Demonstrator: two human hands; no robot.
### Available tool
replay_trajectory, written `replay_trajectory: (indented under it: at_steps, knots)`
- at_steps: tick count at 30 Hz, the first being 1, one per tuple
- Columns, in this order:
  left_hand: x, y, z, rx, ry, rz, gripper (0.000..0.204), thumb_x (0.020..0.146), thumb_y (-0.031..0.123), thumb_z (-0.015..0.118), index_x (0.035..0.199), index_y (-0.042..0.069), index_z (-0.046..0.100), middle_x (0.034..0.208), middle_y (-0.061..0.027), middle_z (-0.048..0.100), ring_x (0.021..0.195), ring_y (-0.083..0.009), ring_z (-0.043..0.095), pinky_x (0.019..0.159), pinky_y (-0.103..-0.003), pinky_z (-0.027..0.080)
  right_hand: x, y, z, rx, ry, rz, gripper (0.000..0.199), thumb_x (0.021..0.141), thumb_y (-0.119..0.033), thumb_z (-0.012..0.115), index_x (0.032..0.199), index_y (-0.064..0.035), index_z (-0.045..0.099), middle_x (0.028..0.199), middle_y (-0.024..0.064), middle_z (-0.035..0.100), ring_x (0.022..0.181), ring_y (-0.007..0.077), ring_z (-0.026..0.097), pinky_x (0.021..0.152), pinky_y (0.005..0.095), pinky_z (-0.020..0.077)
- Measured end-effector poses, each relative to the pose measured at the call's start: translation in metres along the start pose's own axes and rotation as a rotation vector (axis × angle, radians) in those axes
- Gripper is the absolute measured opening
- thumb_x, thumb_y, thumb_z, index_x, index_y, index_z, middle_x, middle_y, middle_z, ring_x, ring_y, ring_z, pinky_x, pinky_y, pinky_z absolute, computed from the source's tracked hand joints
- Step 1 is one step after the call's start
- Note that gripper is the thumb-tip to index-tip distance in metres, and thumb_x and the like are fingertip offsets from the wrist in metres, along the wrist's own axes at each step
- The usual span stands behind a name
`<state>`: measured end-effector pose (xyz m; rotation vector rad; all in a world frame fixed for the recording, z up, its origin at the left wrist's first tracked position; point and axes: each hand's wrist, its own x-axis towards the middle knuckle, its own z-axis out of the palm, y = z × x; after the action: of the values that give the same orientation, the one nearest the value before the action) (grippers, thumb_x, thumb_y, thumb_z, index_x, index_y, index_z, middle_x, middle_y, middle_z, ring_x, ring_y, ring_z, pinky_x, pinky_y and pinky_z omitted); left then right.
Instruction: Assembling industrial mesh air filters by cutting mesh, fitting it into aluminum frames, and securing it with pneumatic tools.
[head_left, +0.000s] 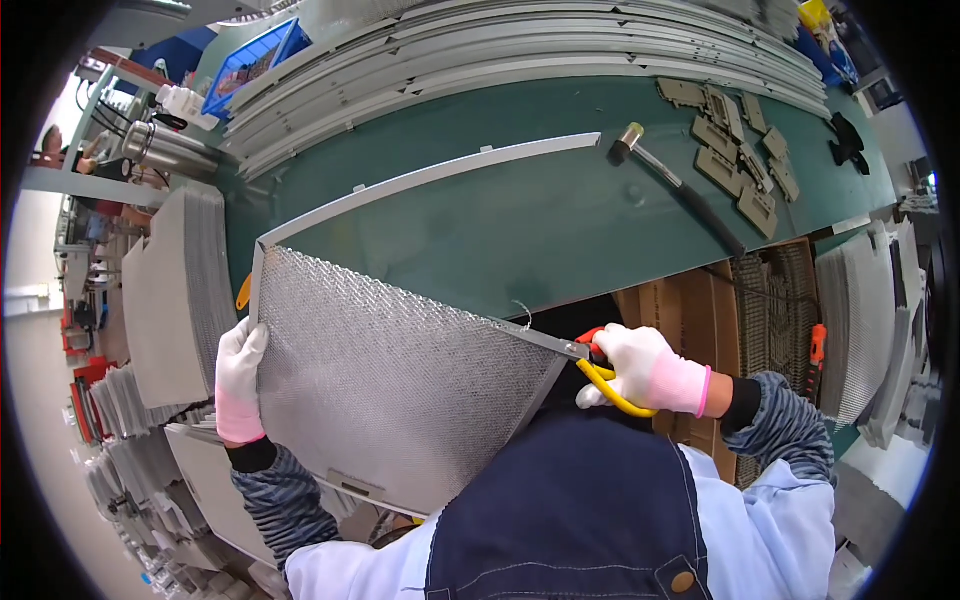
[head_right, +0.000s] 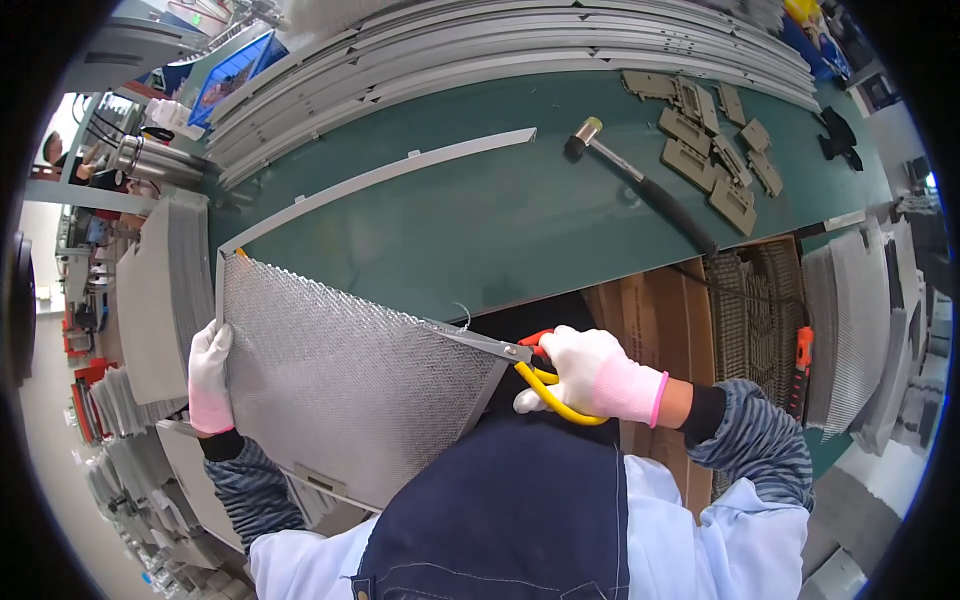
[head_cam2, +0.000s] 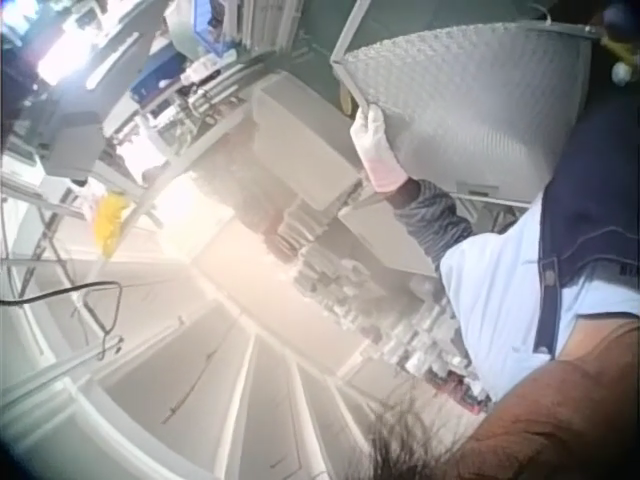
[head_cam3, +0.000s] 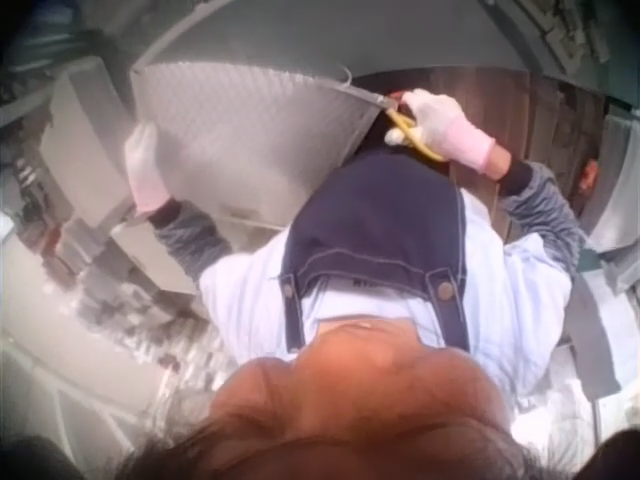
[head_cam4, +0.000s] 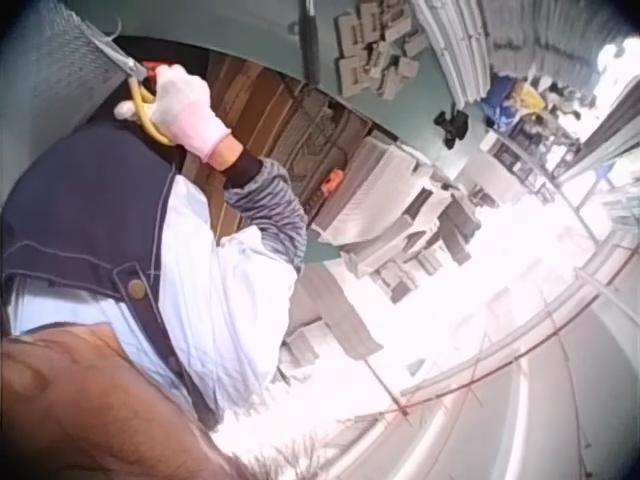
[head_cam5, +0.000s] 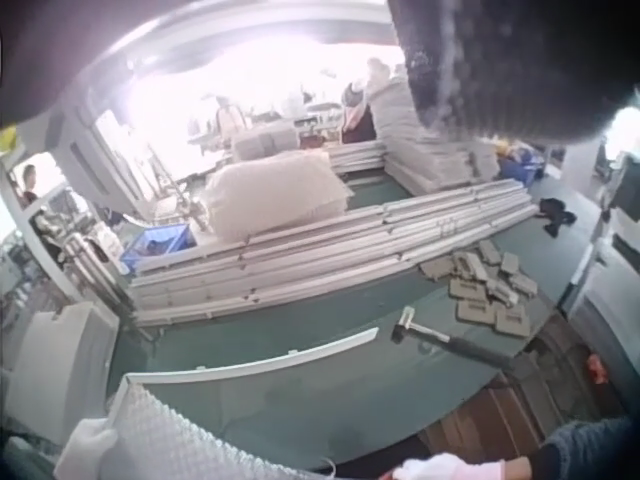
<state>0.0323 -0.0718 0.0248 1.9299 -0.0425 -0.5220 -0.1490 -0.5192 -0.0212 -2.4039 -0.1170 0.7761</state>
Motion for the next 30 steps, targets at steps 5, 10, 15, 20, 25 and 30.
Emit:
replay_trajectory:
  at_steps: [5, 10, 15, 20, 25, 30]
  knots:
    - [-0.003, 0.001, 0.0, 0.043, 0.004, -0.009, 0.038, 0.094, 0.029, 0.059, 0.11, -0.006, 0.06, 0.088, 0.0033, 0.059, 0.076, -0.0028, 0.048, 0.071, -0.019, 0.04, 0.002, 0.004, -0.005, -0.05, 0.068, -0.069, 0.071, 0.07, -0.063, 0.072, 0.103, -0.0003, 0.064, 0.085, 0.0174, 0.062, 0.071, 0.0321, 0.064, 0.065, 0.0394, 0.0518]
    - [0.0, -0.002, -0.009, 0.069, 0.016, -0.03, 0.038, 0.094, 0.028, 0.059, 0.111, -0.006, 0.06, 0.089, 0.002, 0.06, 0.077, -0.0033, 0.05, 0.072, -0.019, 0.041, 0.005, 0.007, -0.009, -0.035, 0.138, -0.144, 0.063, 0.072, -0.057, 0.074, 0.106, -0.0056, 0.067, 0.075, 0.0141, 0.062, 0.061, 0.0302, 0.062, 0.059, 0.0387, 0.0502]
    - [0.001, 0.006, 0.003, 0.002, 0.009, -0.008, 0.039, 0.094, 0.028, 0.06, 0.112, -0.007, 0.06, 0.092, 0.0003, 0.061, 0.079, -0.0046, 0.052, 0.075, -0.019, 0.042, 0.008, 0.012, -0.018, 0.008, -0.101, -0.062, 0.064, 0.072, -0.051, 0.077, 0.111, -0.0021, 0.06, 0.089, 0.0184, 0.056, 0.071, 0.0353, 0.06, 0.065, 0.0416, 0.049]
    - [-0.002, 0.009, 0.008, -0.008, 0.026, 0.042, 0.041, 0.093, 0.029, 0.061, 0.113, -0.007, 0.06, 0.094, 0.0012, 0.062, 0.08, -0.0044, 0.051, 0.076, -0.019, 0.042, 0.01, -0.009, -0.045, 0.035, -0.285, -0.097, 0.08, 0.069, -0.048, 0.081, 0.124, -0.0024, 0.047, 0.104, 0.0211, 0.047, 0.082, 0.0405, 0.057, 0.072, 0.0441, 0.0482]
    - [0.0, 0.009, 0.009, -0.042, 0.015, 0.019, 0.04, 0.093, 0.03, 0.062, 0.11, -0.006, 0.06, 0.085, 0.0047, 0.057, 0.075, -0.002, 0.045, 0.069, -0.018, 0.038, 0.014, -0.02, -0.038, -0.097, -0.054, -0.136, 0.092, 0.065, -0.066, 0.074, 0.114, 0.0082, 0.05, 0.102, 0.0254, 0.052, 0.084, 0.04, 0.061, 0.072, 0.0453, 0.0518]
    - [0.0, -0.005, -0.001, 0.041, 0.047, -0.002, 0.037, 0.092, 0.032, 0.063, 0.099, -0.004, 0.061, 0.076, 0.0081, 0.046, 0.067, -0.0013, 0.035, 0.06, -0.019, 0.03, 0.016, -0.032, -0.022, -0.071, -0.013, -0.015, 0.081, 0.059, -0.055, 0.084, 0.112, -0.0005, 0.057, 0.1, 0.02, 0.054, 0.084, 0.0402, 0.061, 0.074, 0.0447, 0.0507]
